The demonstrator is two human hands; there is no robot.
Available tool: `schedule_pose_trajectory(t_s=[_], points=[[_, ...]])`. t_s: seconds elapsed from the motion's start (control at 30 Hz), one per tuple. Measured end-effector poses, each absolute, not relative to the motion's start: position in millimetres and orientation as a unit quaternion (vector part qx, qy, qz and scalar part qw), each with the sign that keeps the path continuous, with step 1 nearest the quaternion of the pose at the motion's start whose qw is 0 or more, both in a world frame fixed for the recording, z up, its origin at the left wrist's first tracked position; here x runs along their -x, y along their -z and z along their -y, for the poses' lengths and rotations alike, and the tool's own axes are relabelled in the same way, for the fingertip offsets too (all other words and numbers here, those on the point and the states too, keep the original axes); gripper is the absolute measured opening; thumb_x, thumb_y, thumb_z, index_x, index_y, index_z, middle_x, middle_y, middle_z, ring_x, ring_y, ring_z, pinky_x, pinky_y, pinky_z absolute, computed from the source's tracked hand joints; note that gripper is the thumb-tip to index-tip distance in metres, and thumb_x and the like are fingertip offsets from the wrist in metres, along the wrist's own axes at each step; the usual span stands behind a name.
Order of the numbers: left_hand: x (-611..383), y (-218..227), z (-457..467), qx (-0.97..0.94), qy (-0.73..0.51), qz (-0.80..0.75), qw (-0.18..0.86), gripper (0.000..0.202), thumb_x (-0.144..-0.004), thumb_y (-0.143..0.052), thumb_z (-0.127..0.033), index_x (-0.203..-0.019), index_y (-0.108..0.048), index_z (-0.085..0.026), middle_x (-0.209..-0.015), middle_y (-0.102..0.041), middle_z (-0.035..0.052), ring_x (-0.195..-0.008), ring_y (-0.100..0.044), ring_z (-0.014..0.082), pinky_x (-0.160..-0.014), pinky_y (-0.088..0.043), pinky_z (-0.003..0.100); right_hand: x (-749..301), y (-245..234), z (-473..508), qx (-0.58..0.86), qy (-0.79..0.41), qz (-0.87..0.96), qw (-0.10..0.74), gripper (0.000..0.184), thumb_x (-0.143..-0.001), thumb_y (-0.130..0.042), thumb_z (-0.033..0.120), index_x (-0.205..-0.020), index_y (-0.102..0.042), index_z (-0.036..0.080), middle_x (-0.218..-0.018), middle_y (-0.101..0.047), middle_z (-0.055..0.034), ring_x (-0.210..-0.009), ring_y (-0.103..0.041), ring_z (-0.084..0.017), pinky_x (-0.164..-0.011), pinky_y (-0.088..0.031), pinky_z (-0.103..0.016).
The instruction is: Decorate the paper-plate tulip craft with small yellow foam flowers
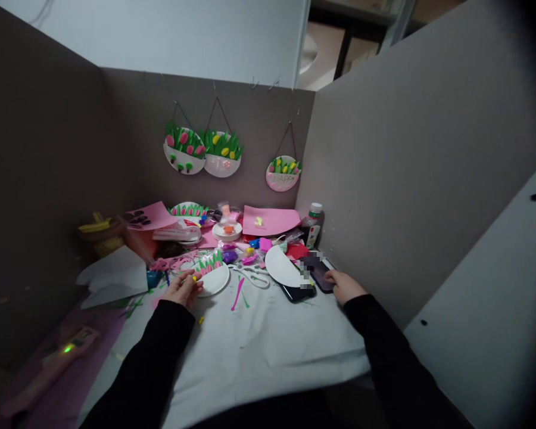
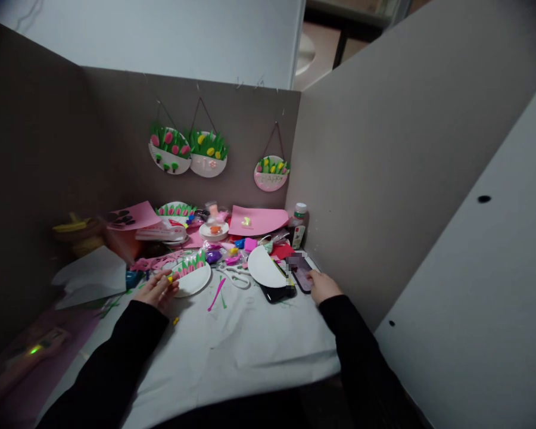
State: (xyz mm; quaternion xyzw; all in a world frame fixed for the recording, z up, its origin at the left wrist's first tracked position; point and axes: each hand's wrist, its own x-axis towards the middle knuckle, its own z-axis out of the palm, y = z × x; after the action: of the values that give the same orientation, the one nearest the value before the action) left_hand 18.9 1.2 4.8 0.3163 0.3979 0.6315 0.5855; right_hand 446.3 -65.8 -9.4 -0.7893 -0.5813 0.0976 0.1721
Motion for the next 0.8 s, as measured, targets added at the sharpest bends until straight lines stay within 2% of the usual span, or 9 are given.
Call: schedule_pose_trajectory(t_s=[0.1,0.17,0.23,0.37,0.47,0.53,0.63,0.73,0.8], points=[[-19,-6,0,-0.318,-0.641,-0.391,0.579,0.031,-0.059,-0.074,-0.024,-0.083,-0.056,-0.016,-0.066,-0.063,-0.0010,-0.049,-0.055,0.0061,-0.049,-0.048,0.016,-445,17,55,0.786,-0.064,0.583,0.195,0.069,-0.057,-0.038,-0.003,-0.125,-0.043,0.011,-0.128,-0.047,-0.0118,-0.122,-0.039,-0.019,-0.099,-0.033,-0.030],[-18,-5,-1,-0.322,-0.644,-0.377,0.583,0.034,-0.054,-0.076,-0.027,-0.080,-0.057,-0.015,-0.061,-0.060,-0.0030,-0.045,-0.052,0.0047,-0.045,-0.046,0.015,-449,17,54,0.784,-0.025,0.579,0.223,0.075,-0.057,-0.037,-0.002,-0.131,-0.034,0.009,-0.134,-0.040,-0.0131,-0.129,-0.027,-0.021,-0.104,-0.028,-0.033],[-17,-4,-1,-0.325,-0.641,-0.368,0.590,0.037,-0.051,-0.078,-0.029,-0.077,-0.058,-0.015,-0.058,-0.058,-0.0040,-0.043,-0.049,0.0037,-0.042,-0.045,0.014,-454,12,57,0.781,0.002,0.574,0.244,0.076,-0.057,-0.038,-0.001,-0.132,-0.033,0.009,-0.132,-0.042,-0.0125,-0.131,-0.023,-0.023,-0.106,-0.026,-0.036],[-19,-5,-1,-0.308,-0.632,-0.378,0.603,0.031,-0.055,-0.077,-0.029,-0.076,-0.061,-0.013,-0.063,-0.061,-0.0008,-0.047,-0.054,0.0046,-0.047,-0.049,0.014,-438,-15,66,0.740,0.010,0.626,0.244,0.069,-0.058,-0.039,0.001,-0.125,-0.044,0.015,-0.127,-0.048,-0.0081,-0.128,-0.029,-0.026,-0.105,-0.029,-0.041],[-24,-7,2,-0.304,-0.622,-0.376,0.615,0.027,-0.061,-0.073,-0.029,-0.081,-0.065,-0.012,-0.081,-0.067,0.0067,-0.069,-0.064,0.0120,-0.057,-0.053,0.017,-387,-44,66,0.601,0.037,0.752,0.269,0.057,-0.063,-0.038,0.004,-0.118,-0.050,0.015,-0.124,-0.051,-0.0081,-0.124,-0.035,-0.025,-0.106,-0.025,-0.044],[-27,-10,7,-0.319,-0.601,-0.369,0.633,0.031,-0.059,-0.075,-0.027,-0.085,-0.066,-0.012,-0.089,-0.067,0.0087,-0.080,-0.065,0.0165,-0.061,-0.053,0.017,-339,-60,61,0.497,0.039,0.810,0.308,0.052,-0.070,-0.041,0.009,-0.121,-0.047,0.015,-0.125,-0.049,-0.0100,-0.120,-0.038,-0.024,-0.102,-0.031,-0.044],[-29,-12,13,-0.357,-0.559,-0.387,0.641,0.046,-0.052,-0.079,-0.025,-0.094,-0.064,-0.013,-0.090,-0.068,0.0096,-0.076,-0.066,0.0182,-0.057,-0.051,0.019,-265,-68,48,0.373,-0.002,0.869,0.326,0.047,-0.079,-0.046,0.019,-0.126,-0.041,0.016,-0.123,-0.048,-0.0111,-0.115,-0.041,-0.023,-0.097,-0.036,-0.042],[-27,-10,15,-0.385,-0.543,-0.395,0.634,0.052,-0.049,-0.080,-0.027,-0.096,-0.064,-0.013,-0.081,-0.068,0.0083,-0.068,-0.066,0.0163,-0.057,-0.050,0.021,-210,-55,33,0.350,-0.021,0.869,0.350,0.048,-0.078,-0.056,0.029,-0.123,-0.044,0.018,-0.108,-0.052,-0.0103,-0.101,-0.048,-0.023,-0.087,-0.043,-0.039],[-26,-7,14,-0.406,-0.534,-0.387,0.633,0.050,-0.048,-0.080,-0.028,-0.093,-0.065,-0.012,-0.071,-0.068,0.0056,-0.062,-0.064,0.0137,-0.057,-0.049,0.021,-188,-41,25,0.342,-0.014,0.863,0.372,0.043,-0.077,-0.060,0.033,-0.115,-0.051,0.019,-0.098,-0.053,-0.0087,-0.091,-0.049,-0.022,-0.080,-0.045,-0.037]])
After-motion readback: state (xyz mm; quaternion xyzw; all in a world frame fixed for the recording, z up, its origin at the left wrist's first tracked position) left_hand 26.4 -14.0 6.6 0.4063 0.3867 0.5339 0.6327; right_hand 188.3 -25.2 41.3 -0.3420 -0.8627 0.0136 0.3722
